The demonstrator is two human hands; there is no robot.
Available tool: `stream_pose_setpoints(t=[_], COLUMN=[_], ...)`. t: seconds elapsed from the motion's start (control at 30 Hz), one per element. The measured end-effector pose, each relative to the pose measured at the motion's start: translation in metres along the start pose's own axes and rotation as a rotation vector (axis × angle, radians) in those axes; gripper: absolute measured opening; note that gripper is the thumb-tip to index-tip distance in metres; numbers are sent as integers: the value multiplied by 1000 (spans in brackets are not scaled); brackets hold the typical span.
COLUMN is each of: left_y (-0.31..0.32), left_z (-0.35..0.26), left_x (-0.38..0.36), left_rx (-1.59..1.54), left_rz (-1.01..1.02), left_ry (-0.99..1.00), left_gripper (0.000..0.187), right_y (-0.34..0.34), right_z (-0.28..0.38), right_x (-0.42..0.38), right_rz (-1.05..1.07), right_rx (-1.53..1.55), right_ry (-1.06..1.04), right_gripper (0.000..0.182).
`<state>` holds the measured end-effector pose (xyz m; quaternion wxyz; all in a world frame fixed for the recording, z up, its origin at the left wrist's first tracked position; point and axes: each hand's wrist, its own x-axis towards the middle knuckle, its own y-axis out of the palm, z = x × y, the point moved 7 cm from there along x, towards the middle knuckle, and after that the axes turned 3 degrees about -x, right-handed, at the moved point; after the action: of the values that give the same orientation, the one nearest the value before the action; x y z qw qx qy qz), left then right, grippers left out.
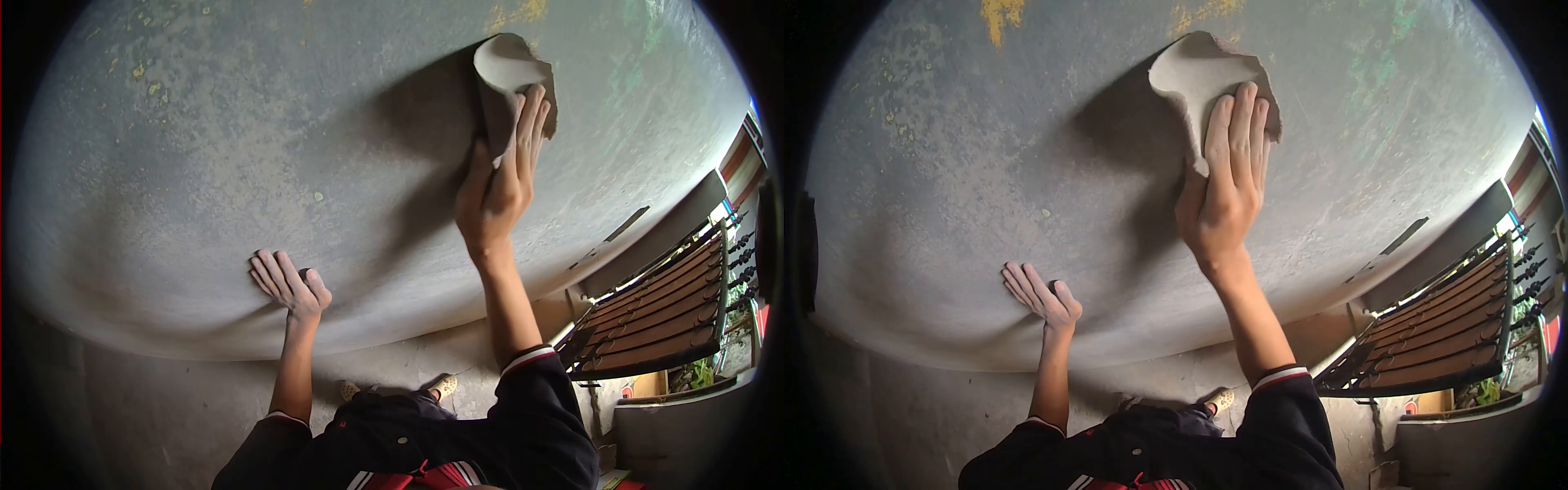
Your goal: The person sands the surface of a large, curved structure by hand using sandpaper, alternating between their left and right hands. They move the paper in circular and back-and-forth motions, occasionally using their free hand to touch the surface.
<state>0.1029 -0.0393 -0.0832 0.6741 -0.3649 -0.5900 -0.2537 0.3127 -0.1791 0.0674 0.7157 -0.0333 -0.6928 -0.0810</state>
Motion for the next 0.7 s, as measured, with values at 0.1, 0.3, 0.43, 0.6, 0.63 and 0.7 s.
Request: stream_pose_setpoints(t=[0.1,0.3,0.43,0.6,0.63,0.7], left_y=[1,3,2,1,3,4], left_z=[3,8,10,11,11,11], left_x=[-4,-10,-11,-13,-12,-14], left_rx=[14,29,31,-2,13,16], left_rz=[69,82,58,92,86,67], left_ry=[44,109,93,97,99,102], left_gripper=[54,52,51,51,51,50], right_y=[18,15,21,23,27,32], right_z=[33,47,56,80,77,77], right_x=[-92,8,-22,-67,-23,41], right_rz=[264,142,203,309,254,133], right_rx=[70,112,81,144,192,144], right_ry=[54,69,86,76,73,-19], right_gripper=[39,45,44,44,46,48])
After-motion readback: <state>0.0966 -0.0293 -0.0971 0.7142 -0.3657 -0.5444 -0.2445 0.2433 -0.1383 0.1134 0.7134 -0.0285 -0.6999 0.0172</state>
